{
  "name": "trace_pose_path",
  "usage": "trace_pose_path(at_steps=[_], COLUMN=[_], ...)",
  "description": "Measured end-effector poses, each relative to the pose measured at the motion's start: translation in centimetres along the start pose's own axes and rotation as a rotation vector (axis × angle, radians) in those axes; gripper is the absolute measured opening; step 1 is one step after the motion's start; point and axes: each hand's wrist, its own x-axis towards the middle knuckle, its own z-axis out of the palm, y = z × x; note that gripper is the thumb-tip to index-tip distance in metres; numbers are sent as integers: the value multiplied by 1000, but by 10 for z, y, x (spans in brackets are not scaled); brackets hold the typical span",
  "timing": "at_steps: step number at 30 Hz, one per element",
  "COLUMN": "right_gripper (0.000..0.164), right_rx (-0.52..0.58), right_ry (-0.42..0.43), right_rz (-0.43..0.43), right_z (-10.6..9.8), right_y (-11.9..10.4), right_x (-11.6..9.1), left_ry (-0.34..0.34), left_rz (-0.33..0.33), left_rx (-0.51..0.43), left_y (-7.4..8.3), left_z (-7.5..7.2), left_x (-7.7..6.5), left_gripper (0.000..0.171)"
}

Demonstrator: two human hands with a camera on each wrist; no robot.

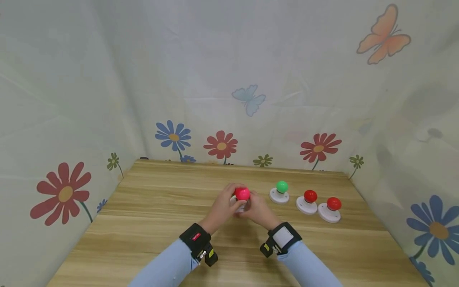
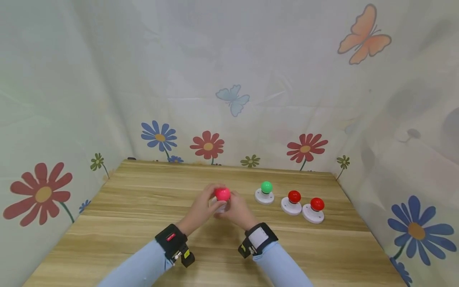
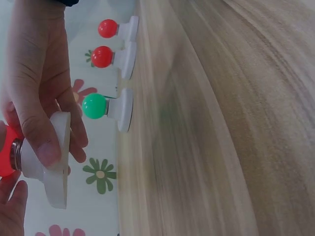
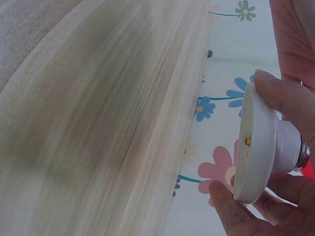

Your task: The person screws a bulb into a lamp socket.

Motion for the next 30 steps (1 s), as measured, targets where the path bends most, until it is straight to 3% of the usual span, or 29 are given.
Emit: trace_pose_path(at_steps=[11,17,19,23,26,30], right_gripper=[75,68,65,61,61,62], right_rx=[-9,-11,-21,-47,-59,-55], right_ry=[12,25,25,9,7,5], right_rz=[25,-16,-41,-67,-70,-46], right_z=[-1,1,0,-1,-1,1], right_y=[-4,-2,-3,-2,-3,-2], right_x=[0,-1,-2,-3,-3,-3], left_ry=[-22,-20,3,30,-11,-83], left_rz=[-17,-66,-81,-94,-100,-147], left_rx=[-96,-113,-75,120,278,350], left_y=[-3,1,4,12,20,26], left_z=[-2,-10,-13,-18,-21,-24], left_x=[-5,-2,1,10,16,20], left_gripper=[47,65,71,70,60,51])
